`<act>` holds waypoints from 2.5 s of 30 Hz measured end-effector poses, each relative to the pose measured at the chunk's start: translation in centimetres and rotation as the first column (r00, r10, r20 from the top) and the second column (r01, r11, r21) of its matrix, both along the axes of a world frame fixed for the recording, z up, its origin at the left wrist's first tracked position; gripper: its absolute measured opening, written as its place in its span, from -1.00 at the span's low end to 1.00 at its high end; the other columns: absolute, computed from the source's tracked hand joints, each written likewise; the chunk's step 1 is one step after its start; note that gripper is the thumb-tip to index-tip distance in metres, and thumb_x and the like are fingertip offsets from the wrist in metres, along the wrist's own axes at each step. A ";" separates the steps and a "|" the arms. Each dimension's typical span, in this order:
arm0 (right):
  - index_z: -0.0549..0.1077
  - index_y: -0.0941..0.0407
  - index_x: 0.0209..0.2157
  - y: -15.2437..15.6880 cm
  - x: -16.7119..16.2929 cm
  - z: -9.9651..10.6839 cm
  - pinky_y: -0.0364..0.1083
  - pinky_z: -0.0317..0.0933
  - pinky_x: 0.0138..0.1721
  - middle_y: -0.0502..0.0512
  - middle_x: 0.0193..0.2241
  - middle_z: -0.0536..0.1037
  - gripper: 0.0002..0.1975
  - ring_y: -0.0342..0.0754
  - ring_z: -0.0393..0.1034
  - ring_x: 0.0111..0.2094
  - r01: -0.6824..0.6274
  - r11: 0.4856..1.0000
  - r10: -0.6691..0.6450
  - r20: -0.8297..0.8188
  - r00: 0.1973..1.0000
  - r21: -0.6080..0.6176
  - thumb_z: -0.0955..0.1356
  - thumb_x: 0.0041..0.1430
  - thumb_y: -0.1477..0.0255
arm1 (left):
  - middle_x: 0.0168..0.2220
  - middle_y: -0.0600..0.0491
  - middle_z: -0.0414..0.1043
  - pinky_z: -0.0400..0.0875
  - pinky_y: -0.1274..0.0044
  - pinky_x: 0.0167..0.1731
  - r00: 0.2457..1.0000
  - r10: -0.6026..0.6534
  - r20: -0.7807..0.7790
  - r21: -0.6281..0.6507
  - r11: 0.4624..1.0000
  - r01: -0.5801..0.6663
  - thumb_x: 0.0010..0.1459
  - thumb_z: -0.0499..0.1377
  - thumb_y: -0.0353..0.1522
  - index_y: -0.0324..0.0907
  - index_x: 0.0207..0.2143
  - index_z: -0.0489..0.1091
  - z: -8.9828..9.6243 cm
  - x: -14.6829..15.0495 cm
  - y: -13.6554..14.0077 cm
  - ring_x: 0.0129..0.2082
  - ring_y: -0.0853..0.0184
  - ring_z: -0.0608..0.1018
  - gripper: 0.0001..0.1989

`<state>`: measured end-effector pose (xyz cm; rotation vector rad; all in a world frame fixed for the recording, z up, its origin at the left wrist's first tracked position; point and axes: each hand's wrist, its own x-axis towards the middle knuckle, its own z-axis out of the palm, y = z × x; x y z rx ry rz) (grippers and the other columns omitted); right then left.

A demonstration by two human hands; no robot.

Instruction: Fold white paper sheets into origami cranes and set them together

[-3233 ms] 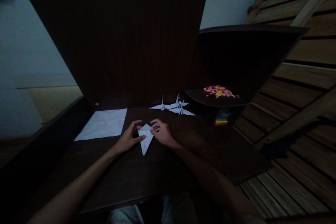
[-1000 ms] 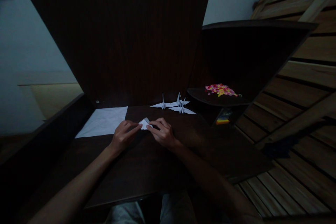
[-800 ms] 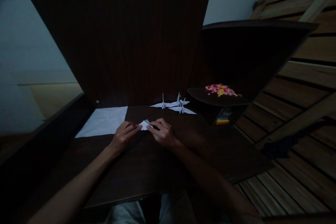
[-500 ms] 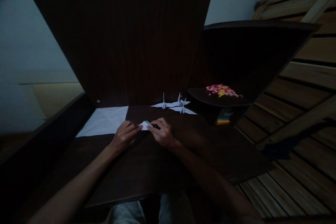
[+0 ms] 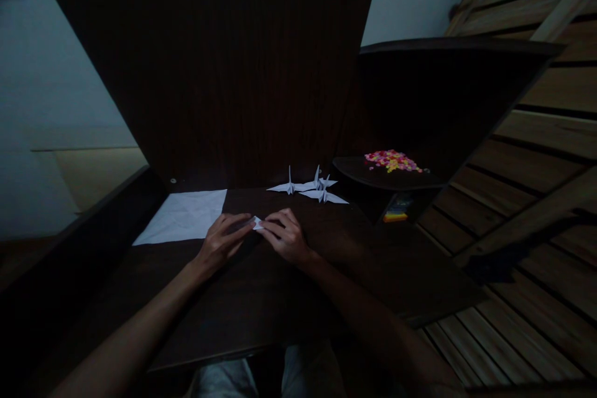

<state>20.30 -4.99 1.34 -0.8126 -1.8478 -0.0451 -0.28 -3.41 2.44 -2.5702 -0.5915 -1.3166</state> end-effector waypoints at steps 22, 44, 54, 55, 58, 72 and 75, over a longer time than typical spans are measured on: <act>0.51 0.14 -0.28 0.3 -0.4 -0.1 -0.10 0.25 -0.29 0.07 -0.39 0.52 -0.79 -0.08 0.35 -0.36 -0.151 0.902 -0.006 -0.362 0.932 -0.404 0.39 0.06 0.32 | -0.20 -0.03 0.50 0.42 0.45 -0.23 0.935 0.198 0.295 -0.810 0.571 0.135 0.09 0.18 -0.17 -0.22 -0.10 0.43 0.3 1.7 0.0 -0.25 0.25 0.52 -0.61; 0.47 0.17 -0.49 0.0 -0.8 0.9 -0.21 0.00 -0.67 -0.06 -0.68 0.37 -0.70 -0.24 0.15 -0.71 -0.426 0.677 0.020 -0.564 0.825 -0.600 0.41 -0.06 0.19 | -0.36 0.03 0.43 0.28 0.51 -0.23 0.870 0.183 0.457 -0.836 0.423 0.350 0.01 0.23 -0.20 -0.19 -0.45 0.54 0.6 1.7 0.2 -0.28 0.28 0.44 -0.77; 0.47 0.16 -0.51 0.8 0.1 0.8 -0.20 -0.04 -0.68 -0.06 -0.68 0.36 -0.75 -0.24 0.14 -0.71 -0.398 0.736 -0.065 -0.643 0.763 -0.548 0.42 -0.06 0.24 | -0.30 0.01 0.42 0.29 0.47 -0.16 0.854 0.162 0.494 -0.839 0.345 0.420 -0.11 0.28 -0.31 -0.22 -0.59 0.48 0.4 1.2 0.5 -0.22 0.23 0.45 -0.86; 0.47 0.16 -0.51 0.9 0.2 0.7 -0.21 -0.06 -0.68 -0.07 -0.68 0.36 -0.75 -0.25 0.13 -0.71 -0.397 0.740 -0.073 -0.652 0.755 -0.543 0.42 -0.06 0.24 | -0.32 0.02 0.44 0.30 0.46 -0.17 0.855 0.179 0.487 -0.846 0.340 0.411 -0.10 0.28 -0.29 -0.21 -0.57 0.48 0.4 1.2 0.5 -0.25 0.24 0.46 -0.84; 0.48 0.17 -0.48 1.0 0.3 0.6 -0.21 -0.13 -0.70 -0.09 -0.73 0.31 -0.76 -0.27 0.07 -0.73 -0.406 0.726 -0.092 -0.664 0.742 -0.555 0.41 -0.04 0.25 | -0.39 0.04 0.48 0.33 0.46 -0.23 0.858 0.221 0.464 -0.869 0.302 0.393 -0.06 0.27 -0.22 -0.21 -0.44 0.49 0.7 1.4 0.3 -0.33 0.27 0.48 -0.78; 0.35 0.16 -0.68 0.6 0.4 1.0 -0.19 -0.14 -0.63 -0.12 -0.74 0.17 -0.72 -0.24 0.00 -0.67 -0.402 0.623 -0.081 -0.567 0.820 -0.671 0.39 -0.09 0.28 | -0.45 0.03 0.51 0.34 0.55 -0.46 0.863 0.297 0.408 -0.875 0.397 0.277 -0.12 0.30 -0.12 -0.24 -0.45 0.50 0.6 1.4 0.5 -0.47 0.31 0.48 -0.66; 0.41 0.16 -0.64 0.7 0.6 0.9 -0.19 -0.12 -0.61 -0.09 -0.70 0.24 -0.81 -0.22 0.05 -0.63 -0.397 0.620 -0.104 -0.572 0.813 -0.677 0.39 -0.13 0.33 | -0.46 0.04 0.51 0.31 0.56 -0.47 0.842 0.336 0.423 -0.866 0.422 0.267 -0.11 0.30 -0.12 -0.24 -0.45 0.50 0.7 1.0 0.7 -0.48 0.33 0.47 -0.66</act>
